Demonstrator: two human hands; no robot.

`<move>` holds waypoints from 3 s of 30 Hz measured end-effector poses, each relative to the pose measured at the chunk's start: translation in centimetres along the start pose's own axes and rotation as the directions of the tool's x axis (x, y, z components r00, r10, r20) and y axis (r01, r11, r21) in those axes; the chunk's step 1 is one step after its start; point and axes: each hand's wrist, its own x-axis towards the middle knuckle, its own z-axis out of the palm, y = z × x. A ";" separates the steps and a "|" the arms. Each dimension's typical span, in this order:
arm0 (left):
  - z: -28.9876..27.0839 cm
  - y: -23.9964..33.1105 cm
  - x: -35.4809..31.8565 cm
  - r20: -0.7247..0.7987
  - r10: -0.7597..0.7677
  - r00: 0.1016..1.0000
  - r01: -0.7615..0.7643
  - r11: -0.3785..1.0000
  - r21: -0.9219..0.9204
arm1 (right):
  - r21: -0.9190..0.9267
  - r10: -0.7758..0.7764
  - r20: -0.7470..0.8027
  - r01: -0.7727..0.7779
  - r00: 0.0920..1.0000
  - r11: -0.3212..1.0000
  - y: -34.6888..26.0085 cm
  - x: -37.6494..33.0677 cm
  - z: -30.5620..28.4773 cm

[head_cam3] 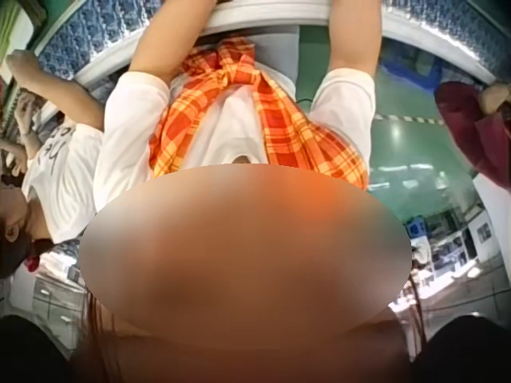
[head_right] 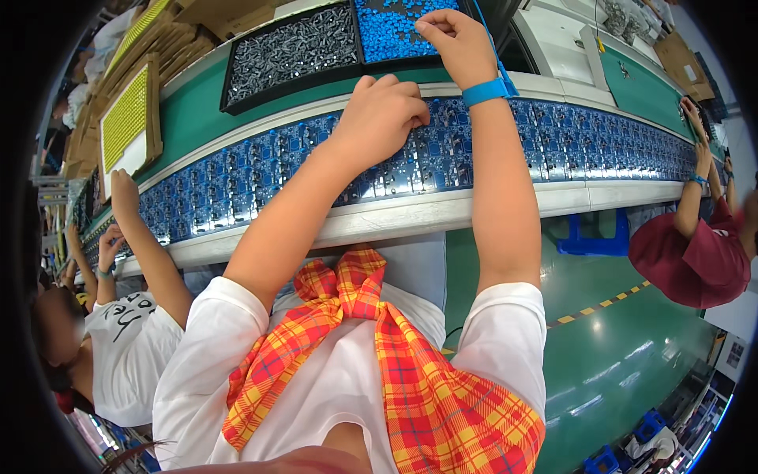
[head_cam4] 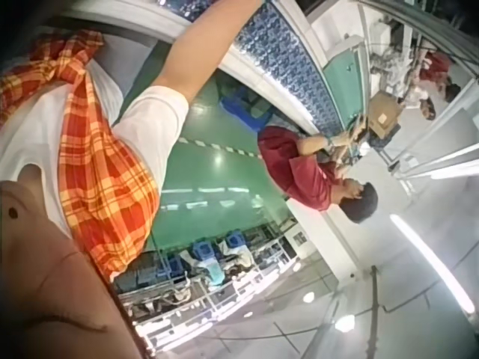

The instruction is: The person assembles circuit boards on an assembly line by taking electronic components from trays, inserting them into the boards, and pressing them into place by hand.

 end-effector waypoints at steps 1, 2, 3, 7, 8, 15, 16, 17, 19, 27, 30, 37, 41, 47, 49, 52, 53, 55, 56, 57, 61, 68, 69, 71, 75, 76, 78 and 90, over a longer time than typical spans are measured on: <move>0.1 -0.1 0.0 -0.018 0.014 1.000 -0.014 1.000 -0.005 | 0.012 0.004 -0.003 -0.004 1.000 1.000 -0.4 0.0 0.2; 0.1 -0.2 0.0 -0.021 0.013 1.000 -0.013 1.000 0.001 | 0.025 0.007 -0.005 -0.007 1.000 1.000 -0.8 0.0 0.5; -0.1 -0.1 -0.2 0.006 0.007 1.000 -0.007 1.000 0.019 | 0.030 0.000 -0.002 0.000 1.000 1.000 -1.0 -0.1 0.6; -1.0 0.1 -0.4 0.091 -0.031 0.995 0.026 0.998 0.058 | 0.019 0.132 0.004 -0.132 0.991 0.991 -2.1 0.5 0.7; -0.5 0.0 -0.3 0.123 -0.042 0.992 0.042 0.999 -0.001 | 0.026 0.176 0.010 -0.176 0.984 0.984 -2.1 0.4 0.1; -4.3 -3.5 0.2 -0.198 -0.313 0.929 0.289 0.947 -0.137 | 0.021 0.229 -0.044 -0.228 0.973 0.973 1.9 0.3 -2.2; -5.5 -4.7 0.3 -0.245 -0.388 0.888 0.355 0.919 -0.172 | 0.032 0.243 -0.051 -0.241 0.969 0.970 2.3 0.4 -2.0; -6.3 -5.7 0.2 -0.280 -0.458 0.844 0.408 0.886 -0.218 | 0.044 0.232 -0.032 -0.231 0.972 0.972 2.0 0.3 -1.7; -7.5 -7.8 -0.7 -0.300 -0.473 0.829 0.463 0.880 -0.109 | -0.019 0.228 -0.044 -0.229 0.973 0.973 1.2 0.2 -1.7; -7.2 -11.9 -4.4 -0.302 -0.634 0.712 0.651 0.757 -0.055 | 0.050 0.214 -0.076 -0.211 0.974 0.976 -1.0 0.2 -0.1; -7.5 -12.8 -4.1 -0.251 -0.676 0.693 0.680 0.728 -0.082 | 0.061 0.232 -0.055 -0.229 0.971 0.972 -0.5 0.3 -0.1; -6.0 -12.6 -3.1 -0.361 -0.640 0.679 0.680 0.733 -0.020 | -0.039 0.288 -0.058 -0.291 0.956 0.956 1.3 -0.6 -1.2; -6.2 -12.5 -3.3 -0.352 -0.599 0.719 0.668 0.736 0.110 | -0.132 0.234 0.020 -0.230 0.972 0.964 -0.8 -0.6 -1.8; -6.3 -13.8 -4.1 -0.382 -0.596 0.706 0.665 0.744 0.067 | -0.399 0.245 0.126 -0.177 0.961 0.900 -6.2 -5.7 -1.2; -6.3 -13.7 -4.1 -0.420 -0.606 0.675 0.659 0.752 -0.027 | -0.449 0.264 0.158 -0.169 0.951 0.878 -6.9 -7.1 -2.4; -5.9 -14.0 -3.7 -0.429 -0.591 0.684 0.620 0.780 -0.087 | -0.494 0.274 0.238 -0.127 0.932 0.860 -7.7 -8.4 -3.7; -5.8 -14.2 -3.9 -0.441 -0.589 0.677 0.617 0.781 -0.097 | -0.515 0.249 0.273 -0.077 0.929 0.853 -7.8 -8.6 -3.7; -5.5 -14.6 -4.0 -0.457 -0.569 0.683 0.588 0.800 -0.118 | -0.544 0.197 0.347 0.025 0.917 0.839 -7.9 -8.8 -3.6; -5.5 -14.8 -4.1 -0.478 -0.550 0.684 0.564 0.815 -0.132 | -0.547 0.201 0.343 0.021 0.918 0.837 -7.8 -8.9 -3.4; -5.4 -14.9 -4.2 -0.500 -0.531 0.685 0.539 0.830 -0.143 | -0.561 0.179 0.399 0.085 0.899 0.824 -7.6 -9.0 -3.3; -6.4 -14.0 -4.0 -0.509 -0.536 0.673 0.515 0.834 -0.197 | -0.580 0.124 0.501 0.227 0.856 0.782 -7.3 -9.0 -3.1; -5.9 -5.8 -1.7 -0.438 -0.231 0.869 0.147 0.965 -0.218 | -0.624 0.069 0.491 0.295 0.868 0.724 -6.7 -9.6 -2.9; -5.6 -5.1 -1.2 -0.432 -0.224 0.874 0.141 0.966 -0.215 | -0.618 0.042 0.503 0.325 0.863 0.716 -6.7 -9.7 -2.8; -5.0 -3.9 -0.5 -0.145 -0.250 0.957 0.184 0.914 -0.361 | -0.602 -0.020 0.531 0.394 0.847 0.694 -6.8 -9.5 -2.7; -5.1 -2.5 0.9 0.180 -0.261 0.948 0.317 0.791 -0.524 | -0.619 -0.033 0.558 0.442 0.829 0.650 -6.7 -9.1 -2.5; -5.1 -2.3 1.1 0.266 -0.264 0.927 0.372 0.738 -0.563 | -0.621 -0.032 0.553 0.438 0.832 0.650 -6.8 -9.2 -2.5; -4.4 -2.3 0.8 0.246 -0.242 0.939 0.342 0.742 -0.577 | -0.623 0.010 0.551 0.403 0.834 0.671 -7.0 -9.3 -2.4; -2.7 -3.3 -0.4 0.250 -0.217 0.944 0.330 0.676 -0.659 | -0.591 0.104 0.580 0.329 0.808 0.737 -7.7 -8.8 -3.1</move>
